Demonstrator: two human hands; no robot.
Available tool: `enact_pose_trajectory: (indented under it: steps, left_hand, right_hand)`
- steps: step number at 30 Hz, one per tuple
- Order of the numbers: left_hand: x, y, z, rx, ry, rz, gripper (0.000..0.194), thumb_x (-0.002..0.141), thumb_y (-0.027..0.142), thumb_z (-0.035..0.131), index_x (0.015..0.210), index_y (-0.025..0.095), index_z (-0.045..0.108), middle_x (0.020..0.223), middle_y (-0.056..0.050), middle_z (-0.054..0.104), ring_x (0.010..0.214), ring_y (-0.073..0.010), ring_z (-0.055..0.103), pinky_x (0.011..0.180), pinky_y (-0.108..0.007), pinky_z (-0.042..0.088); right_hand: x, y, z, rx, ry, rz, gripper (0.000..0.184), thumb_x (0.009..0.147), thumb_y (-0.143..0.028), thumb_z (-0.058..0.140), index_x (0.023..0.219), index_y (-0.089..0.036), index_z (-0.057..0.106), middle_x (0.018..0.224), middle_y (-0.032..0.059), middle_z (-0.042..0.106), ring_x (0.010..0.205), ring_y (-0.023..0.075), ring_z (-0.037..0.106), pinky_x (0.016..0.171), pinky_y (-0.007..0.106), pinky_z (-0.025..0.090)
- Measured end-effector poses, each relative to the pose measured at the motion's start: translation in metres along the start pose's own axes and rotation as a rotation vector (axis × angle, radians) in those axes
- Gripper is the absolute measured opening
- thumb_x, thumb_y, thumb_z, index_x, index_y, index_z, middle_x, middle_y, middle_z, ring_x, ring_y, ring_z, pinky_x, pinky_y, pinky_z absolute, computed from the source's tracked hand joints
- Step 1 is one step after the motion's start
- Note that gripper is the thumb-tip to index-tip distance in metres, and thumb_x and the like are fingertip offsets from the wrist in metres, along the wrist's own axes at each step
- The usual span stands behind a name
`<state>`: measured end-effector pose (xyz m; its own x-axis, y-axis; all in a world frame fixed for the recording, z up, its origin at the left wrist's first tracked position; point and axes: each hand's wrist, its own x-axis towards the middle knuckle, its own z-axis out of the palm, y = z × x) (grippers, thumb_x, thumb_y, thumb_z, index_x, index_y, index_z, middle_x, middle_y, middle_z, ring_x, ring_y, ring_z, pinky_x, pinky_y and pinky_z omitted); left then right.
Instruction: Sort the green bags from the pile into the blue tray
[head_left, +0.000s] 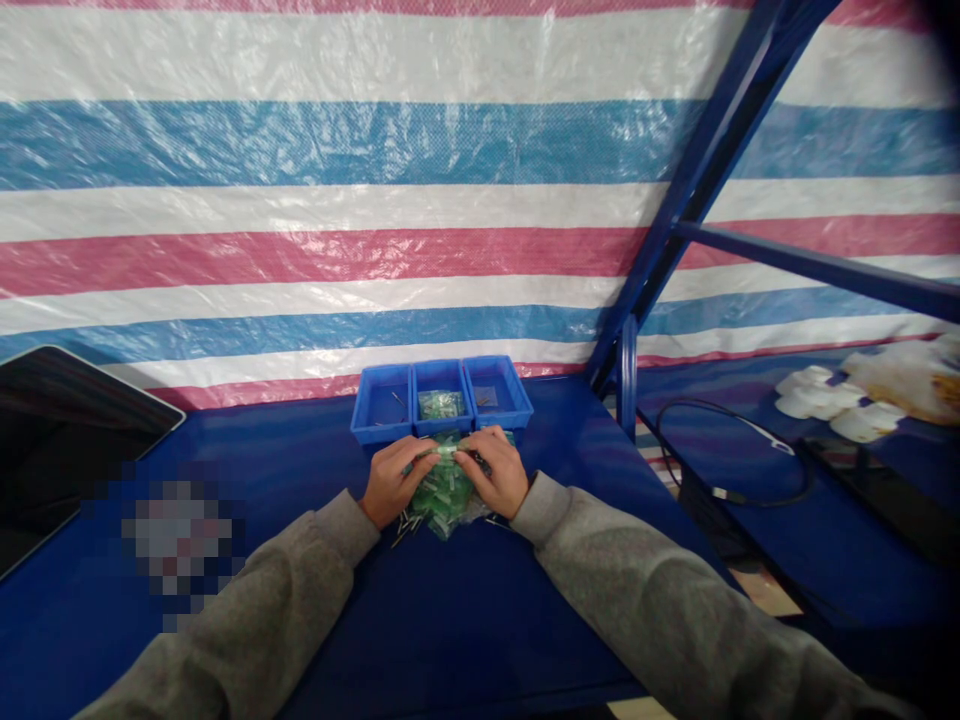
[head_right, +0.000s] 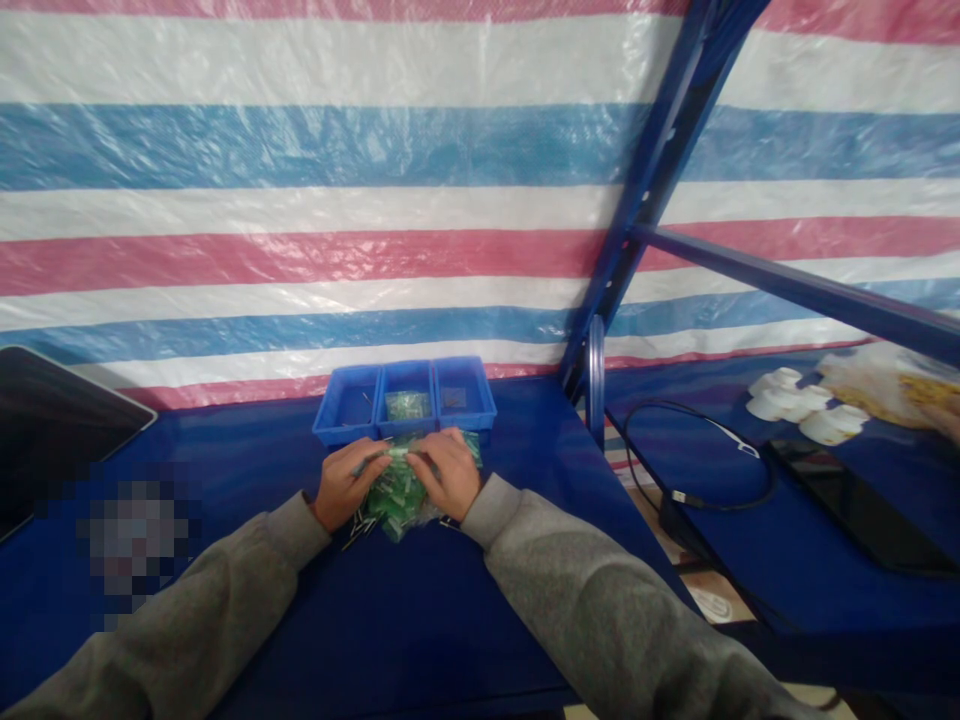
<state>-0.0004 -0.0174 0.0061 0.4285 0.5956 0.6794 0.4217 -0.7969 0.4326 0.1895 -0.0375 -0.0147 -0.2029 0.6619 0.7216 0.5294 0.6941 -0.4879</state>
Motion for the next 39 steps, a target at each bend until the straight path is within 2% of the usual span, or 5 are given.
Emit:
enact_pose_trajectory:
  steps: [9, 23, 28, 33, 39]
  left_hand:
    - [0.0031, 0.0041, -0.0017, -0.011, 0.013, 0.021, 0.011, 0.085, 0.020, 0.054, 0.089, 0.016, 0.064, 0.080, -0.003, 0.067, 0.073, -0.0118, 0.062, 0.071, -0.023, 0.048]
    - [0.0011, -0.0035, 0.0013, 0.028, 0.055, 0.062, 0.008, 0.079, 0.023, 0.063, 0.080, 0.015, 0.064, 0.070, -0.002, 0.064, 0.063, -0.0107, 0.059, 0.063, -0.022, 0.047]
    - [0.0012, -0.0047, 0.0023, 0.013, 0.033, 0.068, 0.010, 0.079, 0.025, 0.063, 0.080, 0.015, 0.064, 0.069, -0.002, 0.064, 0.063, -0.0106, 0.059, 0.062, -0.021, 0.048]
    - [0.0015, -0.0035, 0.0026, 0.008, 0.025, 0.086, 0.010, 0.080, 0.025, 0.062, 0.080, 0.015, 0.065, 0.070, -0.002, 0.064, 0.063, -0.0106, 0.058, 0.062, -0.021, 0.048]
    - [0.0011, -0.0028, 0.0011, 0.027, 0.035, 0.065, 0.011, 0.082, 0.025, 0.060, 0.080, 0.015, 0.065, 0.071, -0.003, 0.065, 0.063, -0.0107, 0.060, 0.062, -0.021, 0.049]
  right_hand:
    - [0.0032, -0.0040, -0.0037, 0.024, -0.014, -0.015, 0.015, 0.089, -0.028, 0.046, 0.090, -0.018, 0.059, 0.073, 0.0035, 0.062, 0.069, 0.0163, 0.055, 0.074, 0.034, 0.040]
    - [0.0019, -0.0021, -0.0031, 0.052, 0.010, -0.046, 0.012, 0.087, -0.024, 0.047, 0.082, -0.018, 0.057, 0.074, 0.0040, 0.062, 0.071, 0.0165, 0.056, 0.073, 0.035, 0.041]
    - [0.0031, -0.0036, -0.0039, 0.072, -0.010, -0.016, 0.013, 0.088, -0.024, 0.045, 0.089, -0.019, 0.057, 0.078, 0.0045, 0.063, 0.073, 0.0169, 0.056, 0.075, 0.036, 0.041]
    - [0.0035, -0.0036, -0.0036, 0.085, 0.009, -0.011, 0.014, 0.089, -0.024, 0.044, 0.086, -0.020, 0.057, 0.077, 0.0039, 0.063, 0.073, 0.0169, 0.055, 0.074, 0.036, 0.040]
    - [0.0041, -0.0053, -0.0055, 0.058, -0.040, -0.021, 0.012, 0.087, -0.026, 0.048, 0.087, -0.018, 0.057, 0.076, 0.0047, 0.061, 0.073, 0.0174, 0.056, 0.074, 0.035, 0.040]
